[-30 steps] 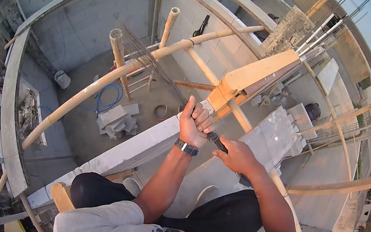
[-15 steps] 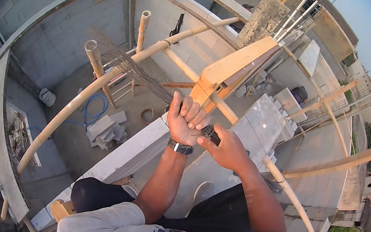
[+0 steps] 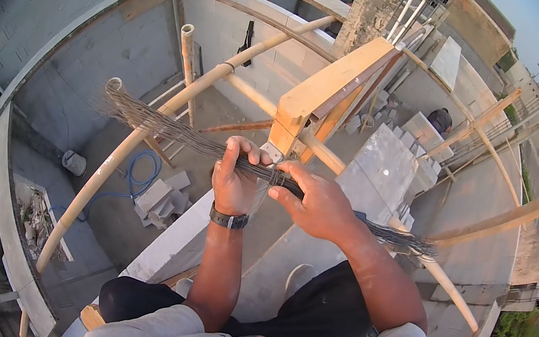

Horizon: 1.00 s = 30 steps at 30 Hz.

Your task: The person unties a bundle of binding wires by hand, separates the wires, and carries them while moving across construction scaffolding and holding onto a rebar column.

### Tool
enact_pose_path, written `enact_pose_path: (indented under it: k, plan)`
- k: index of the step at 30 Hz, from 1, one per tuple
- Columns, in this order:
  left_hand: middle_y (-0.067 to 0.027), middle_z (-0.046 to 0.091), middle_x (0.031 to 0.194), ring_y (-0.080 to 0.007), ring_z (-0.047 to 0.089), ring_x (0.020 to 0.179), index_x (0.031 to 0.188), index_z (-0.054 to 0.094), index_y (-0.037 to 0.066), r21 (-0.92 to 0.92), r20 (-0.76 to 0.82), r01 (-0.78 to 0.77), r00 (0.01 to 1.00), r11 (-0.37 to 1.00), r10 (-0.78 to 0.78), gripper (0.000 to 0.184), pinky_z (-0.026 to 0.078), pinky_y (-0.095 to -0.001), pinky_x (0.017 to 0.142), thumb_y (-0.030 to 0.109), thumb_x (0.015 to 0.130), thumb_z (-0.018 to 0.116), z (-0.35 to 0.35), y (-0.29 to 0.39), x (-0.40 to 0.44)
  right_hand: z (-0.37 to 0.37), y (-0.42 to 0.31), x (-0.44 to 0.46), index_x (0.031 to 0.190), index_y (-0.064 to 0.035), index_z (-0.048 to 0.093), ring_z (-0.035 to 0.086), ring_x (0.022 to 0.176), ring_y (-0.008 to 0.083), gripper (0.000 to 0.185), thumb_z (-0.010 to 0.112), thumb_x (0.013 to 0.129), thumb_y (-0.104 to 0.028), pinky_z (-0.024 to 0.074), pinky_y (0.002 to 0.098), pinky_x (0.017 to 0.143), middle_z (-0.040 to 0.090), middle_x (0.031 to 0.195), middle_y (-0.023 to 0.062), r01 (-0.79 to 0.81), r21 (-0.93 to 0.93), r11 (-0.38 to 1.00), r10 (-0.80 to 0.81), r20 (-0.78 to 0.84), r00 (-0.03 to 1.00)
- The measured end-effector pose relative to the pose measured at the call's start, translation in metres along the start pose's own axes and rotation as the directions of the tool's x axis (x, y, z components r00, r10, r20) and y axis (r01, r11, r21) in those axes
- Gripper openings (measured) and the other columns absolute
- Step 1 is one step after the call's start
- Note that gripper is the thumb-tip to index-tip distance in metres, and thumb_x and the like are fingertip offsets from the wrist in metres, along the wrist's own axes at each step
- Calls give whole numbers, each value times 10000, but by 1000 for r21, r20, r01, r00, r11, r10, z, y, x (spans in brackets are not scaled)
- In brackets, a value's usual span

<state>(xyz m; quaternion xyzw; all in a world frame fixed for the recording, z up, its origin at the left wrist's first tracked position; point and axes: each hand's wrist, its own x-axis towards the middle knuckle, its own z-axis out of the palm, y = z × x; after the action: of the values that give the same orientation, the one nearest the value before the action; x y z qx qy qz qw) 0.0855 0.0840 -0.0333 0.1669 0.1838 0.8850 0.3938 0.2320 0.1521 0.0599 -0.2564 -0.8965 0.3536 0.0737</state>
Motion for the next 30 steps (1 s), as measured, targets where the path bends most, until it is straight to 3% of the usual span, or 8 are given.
enact_pose_path:
  k: [5,9,13,15,17,19,25,30]
  plan:
    - [-91,633,978,-217,623,949,1065,570,44,161,125,-75,991,984,55,270,487,-382,886,289,967,624,-4,0,0,0,3,3,1272,-66,581,638,1055,349,485,609,938,-416,505,429,860,674,1137,175,120,-113,986,-133,-108,985]
    - [-99,641,1057,-198,609,1014,1133,571,34,236,192,-20,981,972,-26,321,476,-376,932,279,945,659,-8,-3,0,-6,-2,5,1251,-73,595,646,1027,353,465,596,943,-421,510,436,832,687,1090,173,35,-142,989,-46,-73,996]
    - [-96,646,1050,-179,614,986,1138,563,28,350,219,-24,974,936,-57,360,488,-351,905,287,924,691,-15,3,0,-5,6,7,1177,-75,615,651,959,356,411,596,945,-413,503,444,775,697,997,161,43,-92,995,-52,-94,994]
    - [-93,638,1067,-165,637,941,1162,541,-1,474,204,42,966,880,-156,446,521,-322,864,297,892,735,-15,11,-2,-6,7,9,1144,-74,621,654,927,356,393,596,945,-412,498,446,752,698,962,158,47,-88,995,-55,-82,995]
    - [-88,643,1049,-155,638,920,1165,538,-7,504,209,69,957,861,-200,478,527,-306,828,292,867,763,-19,15,-3,-6,7,10,1072,-59,614,668,742,276,348,609,950,-385,499,381,673,680,780,99,45,-99,994,-51,-60,997]
    - [-66,651,1006,-114,627,888,1158,545,-8,523,209,126,940,843,-271,506,530,-263,740,265,825,810,-19,21,-3,-4,9,12,1059,-56,616,661,723,266,346,598,956,-385,495,381,666,674,764,92,54,-80,995,-58,-46,997]
    - [-18,632,985,-79,595,879,1122,572,18,558,170,224,912,799,-373,432,495,-230,746,196,816,820,-23,38,-6,0,1,18,1043,-52,612,635,672,243,306,550,983,-346,483,379,648,658,727,79,29,-17,999,-28,56,998]
    - [-15,618,979,-82,599,885,1111,573,10,620,160,217,906,754,-392,398,501,-241,759,155,824,808,-29,51,-7,6,-9,22,1053,-46,602,618,654,232,287,516,1000,-315,481,373,645,652,725,83,-8,44,999,2,136,991]
